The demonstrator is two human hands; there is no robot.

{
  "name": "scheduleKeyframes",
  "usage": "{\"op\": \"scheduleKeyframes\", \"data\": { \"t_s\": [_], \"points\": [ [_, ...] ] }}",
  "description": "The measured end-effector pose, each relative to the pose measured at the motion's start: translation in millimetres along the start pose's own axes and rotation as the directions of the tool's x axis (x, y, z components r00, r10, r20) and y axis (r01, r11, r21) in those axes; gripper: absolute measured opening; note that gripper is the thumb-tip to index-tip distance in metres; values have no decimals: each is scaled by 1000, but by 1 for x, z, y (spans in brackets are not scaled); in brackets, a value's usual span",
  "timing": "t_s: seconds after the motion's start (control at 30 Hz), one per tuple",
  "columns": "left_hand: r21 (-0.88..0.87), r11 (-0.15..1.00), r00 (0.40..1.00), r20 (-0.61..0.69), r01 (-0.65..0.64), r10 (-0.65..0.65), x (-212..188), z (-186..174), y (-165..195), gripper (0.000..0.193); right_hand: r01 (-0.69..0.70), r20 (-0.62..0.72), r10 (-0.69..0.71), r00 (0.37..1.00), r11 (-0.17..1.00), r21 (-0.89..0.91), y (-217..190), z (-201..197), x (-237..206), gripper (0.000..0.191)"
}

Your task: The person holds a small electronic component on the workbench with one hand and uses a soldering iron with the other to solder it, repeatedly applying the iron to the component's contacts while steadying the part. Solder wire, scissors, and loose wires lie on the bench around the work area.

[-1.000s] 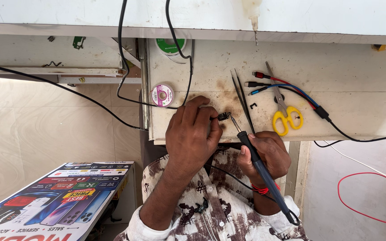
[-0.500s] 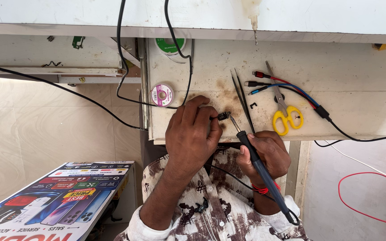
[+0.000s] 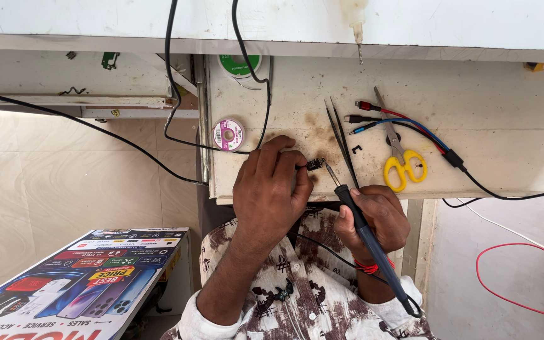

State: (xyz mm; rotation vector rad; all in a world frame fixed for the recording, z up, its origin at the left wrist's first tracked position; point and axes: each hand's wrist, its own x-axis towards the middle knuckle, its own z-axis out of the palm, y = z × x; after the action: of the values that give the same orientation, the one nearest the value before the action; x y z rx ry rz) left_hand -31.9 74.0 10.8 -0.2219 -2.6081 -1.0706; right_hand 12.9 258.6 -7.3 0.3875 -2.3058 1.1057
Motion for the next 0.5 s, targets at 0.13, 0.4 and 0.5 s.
{"op": "scheduleKeyframes", "data": {
  "t_s": [0.13, 0.4, 0.5],
  "points": [
    [4, 1000, 1000, 0, -7, 7, 0, 0, 0, 16, -16, -4, 16, 1000, 1000, 7, 0, -1, -2, 17],
    [0, 1000, 1000, 0, -4, 4, 0, 0, 0, 16, -21, 3, 21, 1000, 1000, -4, -1, -1, -2, 18],
    [2, 1000, 1000, 0, -6, 6, 0, 0, 0, 16, -9, 3, 9, 1000, 1000, -13, 0, 0, -2, 18]
  ]
}}
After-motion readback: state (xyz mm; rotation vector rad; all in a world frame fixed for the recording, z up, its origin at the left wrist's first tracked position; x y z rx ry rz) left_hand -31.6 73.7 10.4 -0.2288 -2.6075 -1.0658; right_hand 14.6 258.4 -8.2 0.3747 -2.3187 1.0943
